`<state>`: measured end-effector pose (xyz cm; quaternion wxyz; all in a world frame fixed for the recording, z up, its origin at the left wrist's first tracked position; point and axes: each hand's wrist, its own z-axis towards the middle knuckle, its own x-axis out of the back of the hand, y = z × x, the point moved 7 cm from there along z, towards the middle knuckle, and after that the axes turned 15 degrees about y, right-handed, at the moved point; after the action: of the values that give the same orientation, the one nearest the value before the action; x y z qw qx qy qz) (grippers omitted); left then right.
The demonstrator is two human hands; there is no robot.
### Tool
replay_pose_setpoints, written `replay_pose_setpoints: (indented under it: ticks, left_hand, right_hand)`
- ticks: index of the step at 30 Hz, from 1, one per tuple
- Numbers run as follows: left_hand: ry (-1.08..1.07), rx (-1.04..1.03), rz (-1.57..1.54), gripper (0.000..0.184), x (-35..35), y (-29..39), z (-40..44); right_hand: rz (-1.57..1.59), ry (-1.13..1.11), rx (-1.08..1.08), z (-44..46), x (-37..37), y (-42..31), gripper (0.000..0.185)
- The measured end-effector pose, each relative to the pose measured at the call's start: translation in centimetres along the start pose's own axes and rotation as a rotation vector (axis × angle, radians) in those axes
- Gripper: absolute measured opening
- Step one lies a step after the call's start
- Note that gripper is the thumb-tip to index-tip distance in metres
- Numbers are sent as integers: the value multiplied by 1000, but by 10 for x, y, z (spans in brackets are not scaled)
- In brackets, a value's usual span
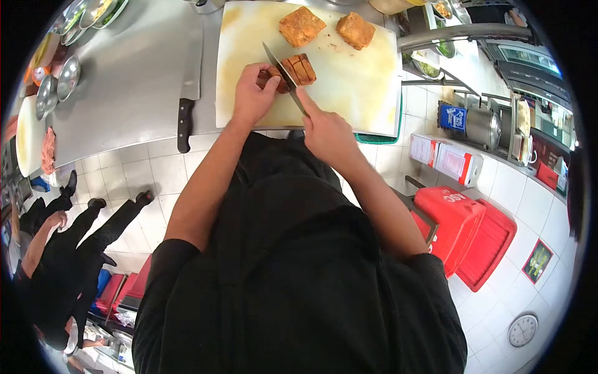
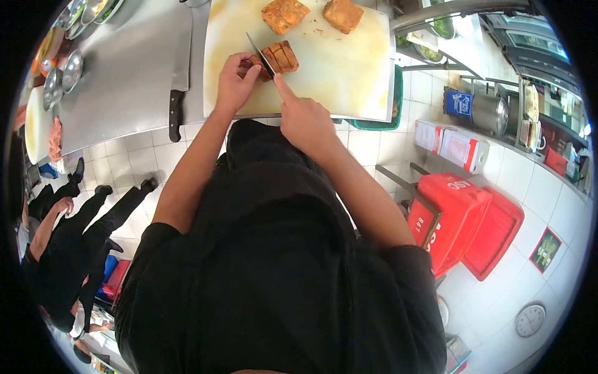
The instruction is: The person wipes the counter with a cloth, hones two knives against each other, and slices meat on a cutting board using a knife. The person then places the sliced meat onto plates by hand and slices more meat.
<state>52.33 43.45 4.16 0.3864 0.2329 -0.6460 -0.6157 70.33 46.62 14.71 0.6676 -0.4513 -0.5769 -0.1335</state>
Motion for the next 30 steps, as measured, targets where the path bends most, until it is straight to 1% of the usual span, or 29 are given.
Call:
replay_pose_setpoints:
  ticks: [2,4,7,9,12,15,16,18,19,22,25,30]
  left_hand:
    - [-13,-27,12,37,-2,2,-4]
    - [-2,-97,58,37,0,1,2]
    - [-61,-29,56,40,3,-6,2]
    - [-55,-48,27,41,3,-3,5]
    - [-51,-61,25,43,19,-7,-2]
    - [-50,-43,61,44,35,5,-7]
    - [-62,-32,82,45,39,9,-8]
    - [-26,-220,223,46,45,22,-3]
    - [-7,-313,291,47,46,29,-4]
    - [46,-471,308,47,39,54,-4]
    - [-8,-534,250,44,18,69,0]
    - [-58,-531,258,40,-8,68,7]
  right_hand:
    - [54,172,52,11,-42,22,64]
    - [62,218,66,33,-48,24,65]
    - [91,207,33,26,-53,21,65]
    - [61,180,40,35,-46,20,66]
    - [175,219,83,21,-14,18,65]
    - [288,401,99,-10,54,8,64]
    - [288,373,79,-16,66,10,63]
    - [281,337,33,-24,82,17,62]
    - [246,347,65,-27,82,18,63]
    - [208,250,42,-28,74,19,62]
    - [196,192,-1,-23,65,22,60]
    - [218,146,-20,-19,58,27,60]
